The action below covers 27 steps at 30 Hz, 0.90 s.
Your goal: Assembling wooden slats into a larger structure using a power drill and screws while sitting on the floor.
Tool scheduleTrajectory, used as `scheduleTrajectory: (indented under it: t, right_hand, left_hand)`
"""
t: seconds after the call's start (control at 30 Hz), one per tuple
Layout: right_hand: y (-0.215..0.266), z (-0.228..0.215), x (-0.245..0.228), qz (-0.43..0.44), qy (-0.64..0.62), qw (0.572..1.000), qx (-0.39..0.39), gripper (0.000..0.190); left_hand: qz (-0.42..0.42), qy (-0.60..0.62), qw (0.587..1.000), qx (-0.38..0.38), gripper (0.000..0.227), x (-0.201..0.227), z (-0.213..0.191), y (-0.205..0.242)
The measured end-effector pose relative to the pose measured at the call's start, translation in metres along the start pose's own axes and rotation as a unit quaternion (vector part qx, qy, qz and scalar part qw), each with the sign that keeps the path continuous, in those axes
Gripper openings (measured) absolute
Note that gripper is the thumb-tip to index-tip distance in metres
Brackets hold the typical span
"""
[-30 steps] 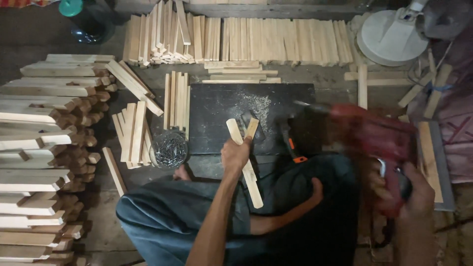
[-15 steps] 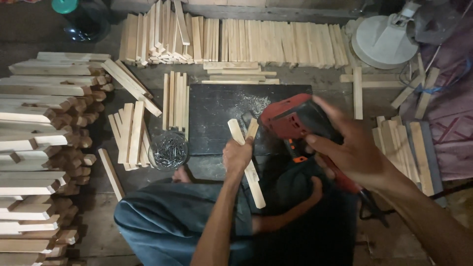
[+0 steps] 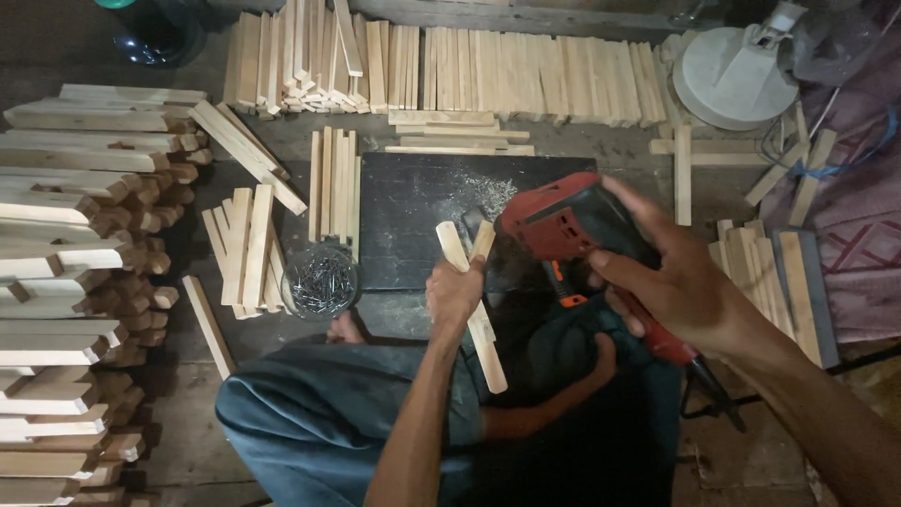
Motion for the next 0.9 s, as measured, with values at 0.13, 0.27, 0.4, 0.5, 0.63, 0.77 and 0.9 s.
scheduleTrajectory:
  t: [0.13,0.27,0.4,0.5,0.63,0.77,0.9]
  right_hand:
    - [0.004,-0.001,-0.003,0.008,0.009,1.000,0.017,0.087]
    - [0.006,-0.001,-0.007,0.035,0.046,0.998,0.015,0.087]
    - [0.006,-0.004,-0.019,0.045,0.102,0.994,0.022,0.085]
    - [0.000,-0.001,-0.019,0.082,0.133,0.987,-0.028,0.084]
    - [-0.011,0.002,-0.027,0.071,0.139,0.986,-0.065,0.082]
    - [-0.012,0.001,-0.035,0.187,0.134,0.972,-0.044,0.085]
    - [-0.021,0.001,-0.030,0.264,0.201,0.942,-0.044,0.090]
  left_hand:
    - [-0.008,0.001,1.000,-0.002,0.060,-0.010,0.009,-0.011]
    - [-0.015,0.014,1.000,-0.002,0.057,0.007,-0.006,0.013]
    - [-0.002,0.009,1.000,0.000,0.061,-0.002,0.002,0.000]
    - [0.015,0.008,1.000,0.008,0.058,-0.011,0.012,-0.017]
    - [0.001,0.004,1.000,-0.014,0.054,-0.005,0.007,-0.009]
    - [0.008,0.005,1.000,0.000,0.054,-0.001,0.005,-0.008]
    - [0.010,0.003,1.000,-0.019,0.050,-0.004,0.011,-0.012]
Point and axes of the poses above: each hand's wrist, its own y-axis away from the middle knuckle, its own z-axis out of the palm, x = y × z, the point moved 10 cm from there along -y, towards the middle knuckle, and after that the axes turned 3 degrees about z, right-handed, at the moved point
